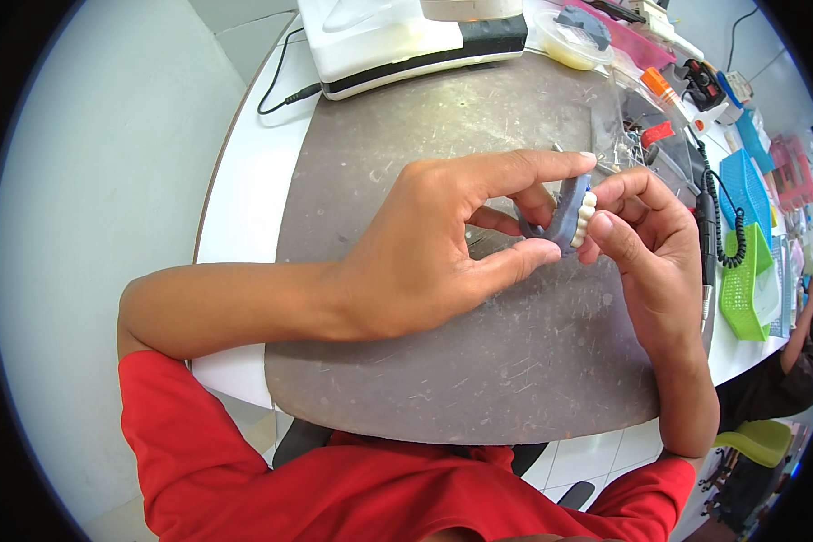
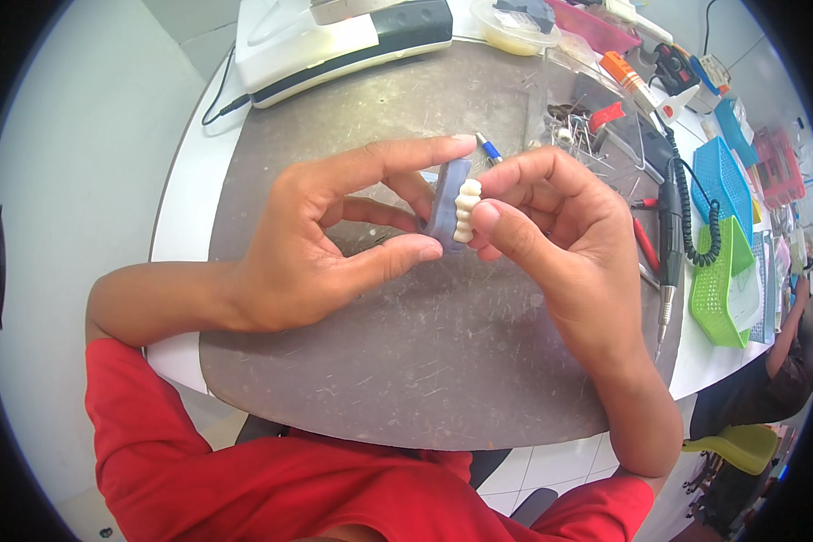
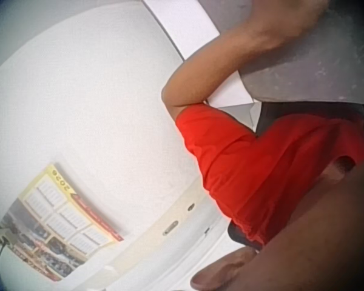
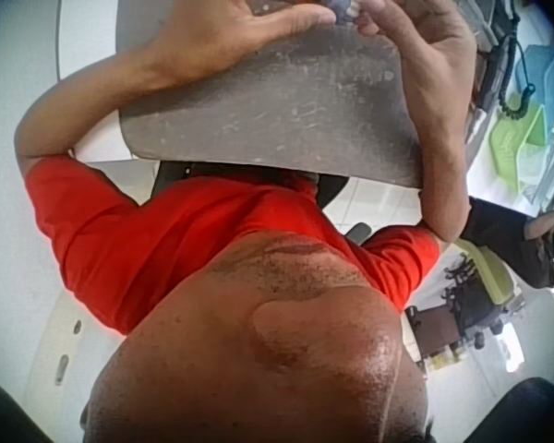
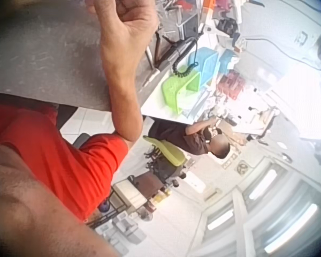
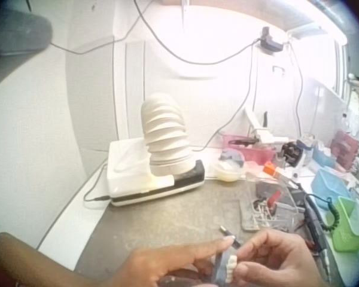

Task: The person uses a blue pen-like tool to mark a grey dental mold. They then use a rotary tool to grind and shape a small set of artificial teeth. The person repeatedly fits the teeth into the mold to check alignment and continues refining the shape with the rotary tool.

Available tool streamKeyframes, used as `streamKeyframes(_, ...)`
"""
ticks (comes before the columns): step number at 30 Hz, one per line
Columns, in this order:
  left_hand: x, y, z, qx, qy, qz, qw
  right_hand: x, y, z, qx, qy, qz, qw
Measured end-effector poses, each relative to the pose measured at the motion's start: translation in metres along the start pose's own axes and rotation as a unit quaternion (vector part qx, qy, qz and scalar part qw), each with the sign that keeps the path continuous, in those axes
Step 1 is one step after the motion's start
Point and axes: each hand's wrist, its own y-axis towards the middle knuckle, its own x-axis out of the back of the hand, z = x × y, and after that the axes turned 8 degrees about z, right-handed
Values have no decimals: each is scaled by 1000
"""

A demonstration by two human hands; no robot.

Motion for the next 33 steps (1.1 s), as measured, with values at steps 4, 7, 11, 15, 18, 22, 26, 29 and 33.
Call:
streamKeyframes(4,-2,-1,0,-24,20,-9,999,-1,-2,-2,17,-15,-8,1000)
streamKeyframes(7,0,-2,-2,-28,67,0,997,-2,-4,-2,7,-4,-20,1000)
streamKeyframes(11,4,-1,-4,-29,160,15,987,-5,-4,-2,-3,-3,-29,1000)
streamKeyframes(15,1,1,1,-52,99,-5,994,-1,-4,-2,5,-4,-18,1000)
streamKeyframes(18,-2,-1,-3,-15,66,-29,997,-1,-2,-1,-7,2,-12,1000)
streamKeyframes(22,-1,0,-4,24,28,-26,999,-4,-1,1,-23,19,-12,999)
streamKeyframes(26,1,0,-4,36,17,-14,999,-3,0,1,-27,24,-7,999)
streamKeyframes(29,0,0,-4,47,-25,-10,999,1,0,-4,-17,30,6,999)
streamKeyframes(33,-6,-1,0,43,-79,-24,996,-1,-1,-9,-11,35,13,999)
